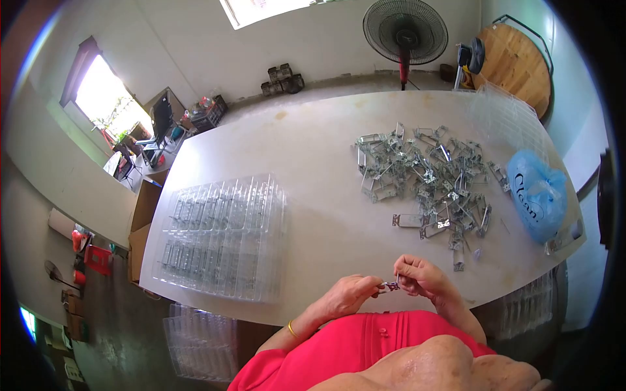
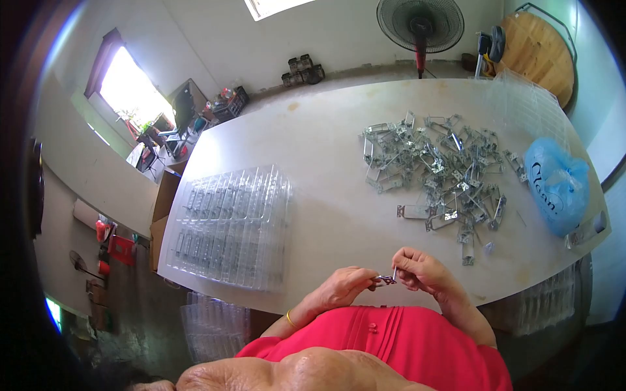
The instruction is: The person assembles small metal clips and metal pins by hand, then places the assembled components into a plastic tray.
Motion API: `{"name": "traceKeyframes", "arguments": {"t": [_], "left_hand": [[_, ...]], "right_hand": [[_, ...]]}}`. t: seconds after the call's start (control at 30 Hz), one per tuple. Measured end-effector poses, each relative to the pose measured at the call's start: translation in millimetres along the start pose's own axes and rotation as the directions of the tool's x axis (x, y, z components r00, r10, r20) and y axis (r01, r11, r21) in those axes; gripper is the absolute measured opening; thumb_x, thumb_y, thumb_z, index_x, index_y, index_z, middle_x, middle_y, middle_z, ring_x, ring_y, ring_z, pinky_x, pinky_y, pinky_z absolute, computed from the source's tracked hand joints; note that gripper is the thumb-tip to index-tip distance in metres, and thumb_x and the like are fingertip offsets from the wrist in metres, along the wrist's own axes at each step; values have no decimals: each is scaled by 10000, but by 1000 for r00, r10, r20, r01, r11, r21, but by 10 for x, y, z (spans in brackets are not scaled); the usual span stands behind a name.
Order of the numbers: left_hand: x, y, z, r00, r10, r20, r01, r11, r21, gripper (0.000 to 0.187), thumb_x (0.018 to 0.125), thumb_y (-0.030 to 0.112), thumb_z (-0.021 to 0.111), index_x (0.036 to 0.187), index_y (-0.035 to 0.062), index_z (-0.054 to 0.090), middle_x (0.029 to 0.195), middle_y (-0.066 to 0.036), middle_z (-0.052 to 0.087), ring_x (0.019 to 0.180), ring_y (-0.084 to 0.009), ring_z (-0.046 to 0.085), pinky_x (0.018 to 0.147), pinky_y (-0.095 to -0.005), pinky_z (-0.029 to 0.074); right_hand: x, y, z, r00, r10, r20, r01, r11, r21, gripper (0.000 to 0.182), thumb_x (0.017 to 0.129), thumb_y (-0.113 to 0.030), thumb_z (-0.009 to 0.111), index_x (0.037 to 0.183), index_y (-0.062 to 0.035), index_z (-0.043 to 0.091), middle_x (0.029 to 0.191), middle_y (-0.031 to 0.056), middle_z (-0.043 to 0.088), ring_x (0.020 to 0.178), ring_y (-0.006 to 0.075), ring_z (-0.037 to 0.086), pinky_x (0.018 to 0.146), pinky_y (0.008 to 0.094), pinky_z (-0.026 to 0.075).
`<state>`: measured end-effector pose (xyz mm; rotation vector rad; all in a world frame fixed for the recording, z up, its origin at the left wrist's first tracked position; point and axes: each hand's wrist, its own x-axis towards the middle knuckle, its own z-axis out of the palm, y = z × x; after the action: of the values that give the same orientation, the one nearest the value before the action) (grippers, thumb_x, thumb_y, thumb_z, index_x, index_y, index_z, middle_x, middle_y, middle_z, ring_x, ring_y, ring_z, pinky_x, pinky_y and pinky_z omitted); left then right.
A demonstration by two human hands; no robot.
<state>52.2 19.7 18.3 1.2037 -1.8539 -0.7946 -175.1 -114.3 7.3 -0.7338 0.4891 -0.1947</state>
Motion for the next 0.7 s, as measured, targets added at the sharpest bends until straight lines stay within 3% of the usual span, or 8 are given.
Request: {"name": "traceKeyframes", "arguments": {"t": [0.07, 0.1, 0.2, 0.27, 0.33, 0.53, 0.63, 0.7], "left_hand": [[-11, 3, 20, 998, -34, 46, 37, 997, -74, 146, 1010, 33, 565, 1150, 3, 595, 937, -131, 711, 801, -257, 690, 716, -378, 542], [-13, 15, 24, 987, -162, 12, 159, 945, -285, 138, 1036, 68, 544, 1144, -5, 592, 953, -120, 716, 795, -216, 679, 693, -350, 532], [36, 37, 48, 864, -497, -80, 303, 640, -706, 281, 1109, 231, 449, 1174, 5, 604, 912, -94, 725, 683, -94, 608, 562, -241, 433], [108, 107, -30, 812, -577, -84, 354, 602, -716, 356, 1119, 311, 417, 1180, 13, 602, 871, -88, 716, 651, -88, 586, 574, -228, 417], [127, 174, -51, 806, -587, -73, 368, 594, -715, 355, 1121, 307, 411, 1184, 13, 600, 873, -90, 713, 654, -87, 578, 585, -228, 420], [123, 191, 39, 812, -580, -71, 367, 601, -710, 337, 1128, 280, 405, 1193, 8, 594, 876, -80, 695, 684, -89, 557, 622, -236, 443], [111, 182, 88, 829, -543, -129, 339, 674, -657, 294, 1122, 243, 427, 1190, 12, 595, 893, -66, 691, 709, -97, 568, 633, -256, 462], [95, 163, 138, 851, -476, -223, 339, 822, -459, 222, 1103, 161, 464, 1195, 6, 593, 904, -69, 688, 708, -107, 568, 640, -276, 481]], "right_hand": [[14, -36, 48, 986, -66, -154, 55, 995, -79, 222, 1058, -257, 581, 988, -46, 597, 757, 55, 632, 557, 134, 595, 485, 270, 485], [11, -28, 76, 945, -134, -297, 85, 981, -172, 205, 1051, -242, 593, 995, -45, 593, 775, 64, 646, 576, 139, 614, 492, 274, 497], [8, -44, 160, 847, -400, -350, 337, 913, -228, 144, 1035, -178, 614, 1035, -37, 583, 882, 96, 702, 687, 141, 676, 566, 275, 549], [-78, -32, 348, 822, -411, -394, 339, 909, -243, 115, 1034, -142, 611, 1048, -32, 578, 924, 110, 719, 734, 143, 698, 603, 276, 569], [-88, -50, 444, 727, -637, -256, 494, 745, -449, 68, 1024, -60, 607, 1071, -21, 575, 975, 116, 730, 810, 140, 718, 672, 266, 585], [-34, 72, 592, 597, -800, -58, 502, 429, -751, 105, 976, 22, 647, 1065, -13, 604, 959, 97, 729, 813, 137, 719, 679, 262, 573], [24, 36, 579, 552, -830, 76, 436, 210, -875, 134, 935, 39, 681, 1038, -22, 623, 923, 101, 715, 749, 174, 710, 634, 284, 548], [49, 26, 587, 530, -836, 139, 386, 92, -918, 159, 907, 46, 704, 1028, -28, 632, 903, 105, 704, 709, 204, 702, 609, 300, 533]]}}
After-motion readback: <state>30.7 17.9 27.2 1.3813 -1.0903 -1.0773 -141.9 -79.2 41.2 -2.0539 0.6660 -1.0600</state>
